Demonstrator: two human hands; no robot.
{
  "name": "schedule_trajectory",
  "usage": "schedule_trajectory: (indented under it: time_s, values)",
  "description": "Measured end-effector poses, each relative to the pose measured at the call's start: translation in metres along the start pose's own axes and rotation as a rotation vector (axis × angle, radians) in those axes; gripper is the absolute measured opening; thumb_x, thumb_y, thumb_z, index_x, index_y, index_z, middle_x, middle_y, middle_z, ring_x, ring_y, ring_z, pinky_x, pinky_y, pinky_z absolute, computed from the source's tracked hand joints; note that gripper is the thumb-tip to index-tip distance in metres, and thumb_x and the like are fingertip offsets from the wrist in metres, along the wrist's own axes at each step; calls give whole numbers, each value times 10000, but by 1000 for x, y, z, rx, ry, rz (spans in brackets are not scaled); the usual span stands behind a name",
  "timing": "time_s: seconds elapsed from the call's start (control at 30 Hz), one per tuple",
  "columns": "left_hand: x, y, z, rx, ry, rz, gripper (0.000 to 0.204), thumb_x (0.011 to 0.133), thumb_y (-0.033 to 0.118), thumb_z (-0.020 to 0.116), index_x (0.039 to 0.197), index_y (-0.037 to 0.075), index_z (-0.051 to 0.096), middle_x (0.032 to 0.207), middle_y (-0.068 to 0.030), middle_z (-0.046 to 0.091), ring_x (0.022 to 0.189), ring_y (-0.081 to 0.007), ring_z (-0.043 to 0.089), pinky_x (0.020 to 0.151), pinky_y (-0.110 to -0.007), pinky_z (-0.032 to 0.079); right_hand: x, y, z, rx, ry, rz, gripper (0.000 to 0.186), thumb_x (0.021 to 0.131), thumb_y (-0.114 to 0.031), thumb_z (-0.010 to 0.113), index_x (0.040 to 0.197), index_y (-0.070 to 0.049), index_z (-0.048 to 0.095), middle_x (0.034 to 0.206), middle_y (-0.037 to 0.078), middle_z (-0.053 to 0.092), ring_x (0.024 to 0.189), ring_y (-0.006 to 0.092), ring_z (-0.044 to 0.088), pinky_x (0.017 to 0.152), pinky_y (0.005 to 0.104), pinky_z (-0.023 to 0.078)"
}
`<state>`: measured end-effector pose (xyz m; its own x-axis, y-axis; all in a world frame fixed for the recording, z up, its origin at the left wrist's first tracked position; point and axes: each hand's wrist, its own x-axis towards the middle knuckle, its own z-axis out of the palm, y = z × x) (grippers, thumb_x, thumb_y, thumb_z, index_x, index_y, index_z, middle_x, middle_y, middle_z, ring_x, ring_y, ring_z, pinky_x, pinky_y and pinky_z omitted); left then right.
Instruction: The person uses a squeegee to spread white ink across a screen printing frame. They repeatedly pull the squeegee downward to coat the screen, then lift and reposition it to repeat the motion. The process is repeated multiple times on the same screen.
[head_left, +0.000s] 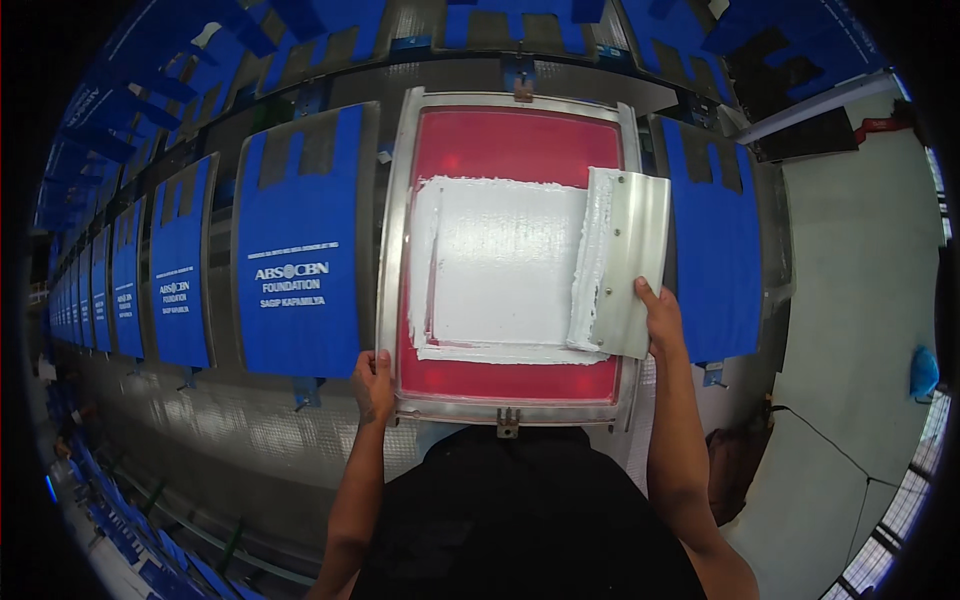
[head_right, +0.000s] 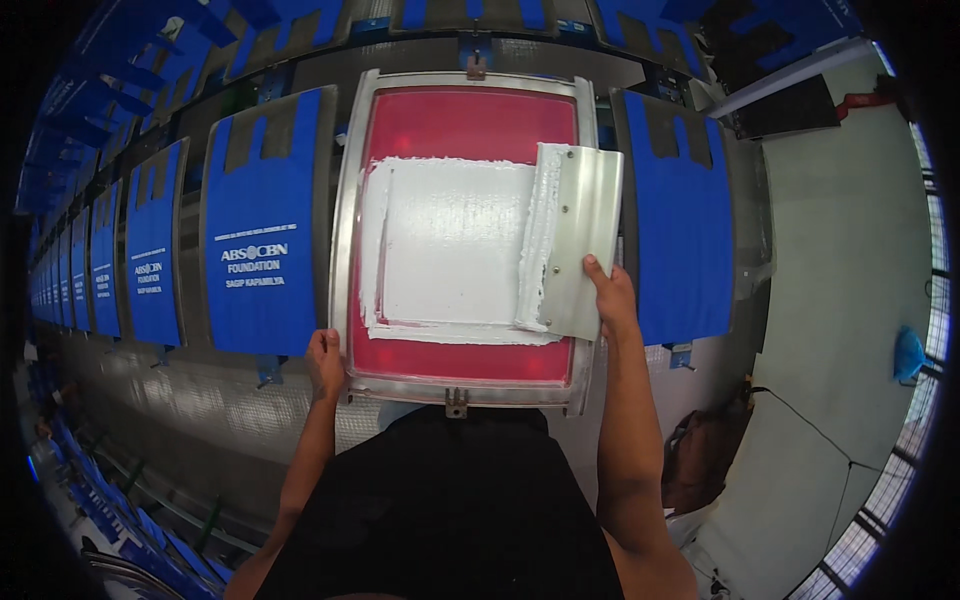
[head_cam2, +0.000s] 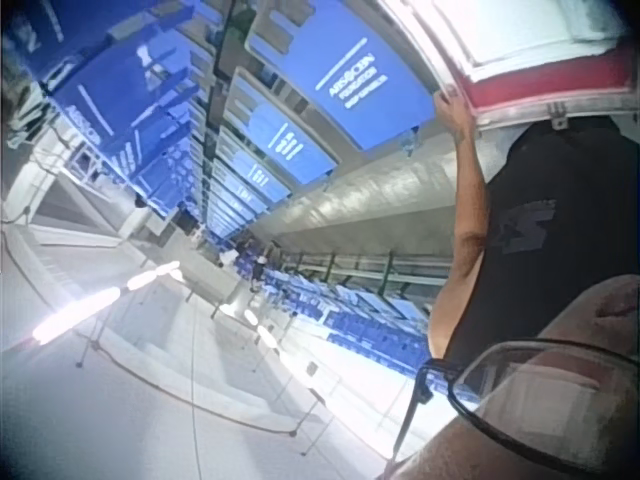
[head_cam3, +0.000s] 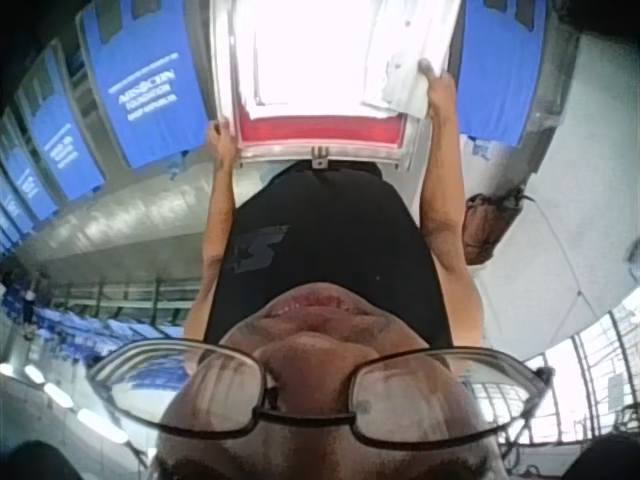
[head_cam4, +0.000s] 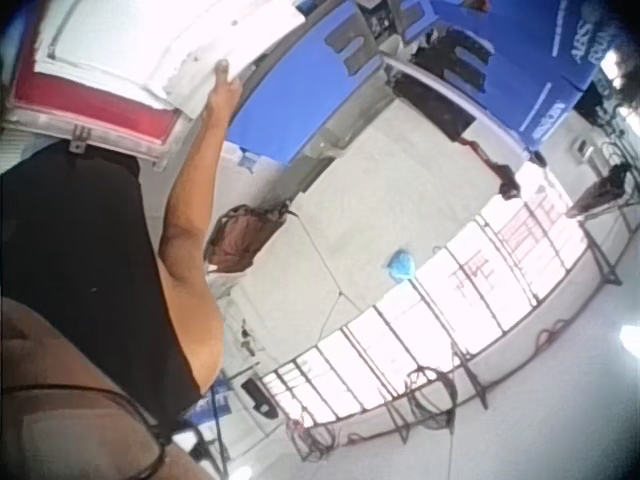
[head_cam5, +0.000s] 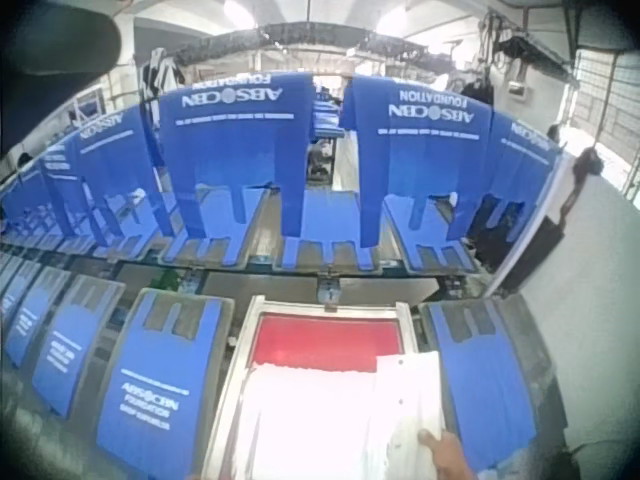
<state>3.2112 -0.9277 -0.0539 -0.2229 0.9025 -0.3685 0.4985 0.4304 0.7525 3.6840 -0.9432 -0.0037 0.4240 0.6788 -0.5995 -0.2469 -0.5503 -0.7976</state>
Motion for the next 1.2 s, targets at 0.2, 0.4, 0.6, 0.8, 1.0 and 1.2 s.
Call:
schedule_trajectory:
  time_s: [0.2,0.4,0.6,0.8,1.0,1.2]
  values:
    - [-23,-6,33,36,41,-38,512,976,465,570,1037,-40,620,812,-117,635,759,-199,605,687,-343,482,36,-6,-22,17,-131,44,477,932,-369,693,1179,31,612,1009,108,704,865,183,689,778,329,566]
    - [-51,21,48,554,320,431,492,974,405,598,1167,-47,589,1021,-231,637,963,-366,635,860,-447,495,51,-29,-31,-140,-240,88,464,894,-349,738,1156,22,644,1003,110,701,871,183,668,795,335,542]
    - [-167,21,84,356,-389,273,273,915,226,695,975,-37,649,817,-166,643,748,-284,634,710,-389,521,77,-94,16,-823,-484,-365,503,782,-313,784,1131,24,650,969,174,709,852,251,691,808,372,532]
    - [-196,65,136,-177,-216,-493,210,853,149,781,968,-8,701,819,-57,701,720,-141,654,641,-306,518,79,-132,110,-1410,-438,-940,300,788,-147,693,1063,-44,628,912,115,700,829,304,670,811,437,480]
    - [-205,25,152,-504,-173,-509,216,872,161,769,929,-43,722,732,-60,697,634,-74,614,568,-253,496,63,-37,89,-1325,-322,-1365,270,734,-43,648,998,-98,630,934,43,667,881,206,632,881,408,408]
    - [-190,44,132,-533,-318,-590,239,853,178,794,935,-35,720,717,-41,689,606,-64,614,539,-235,490,-18,-74,66,-1363,-658,-903,429,709,-34,684,1134,-91,660,947,62,699,868,213,642,945,406,376]
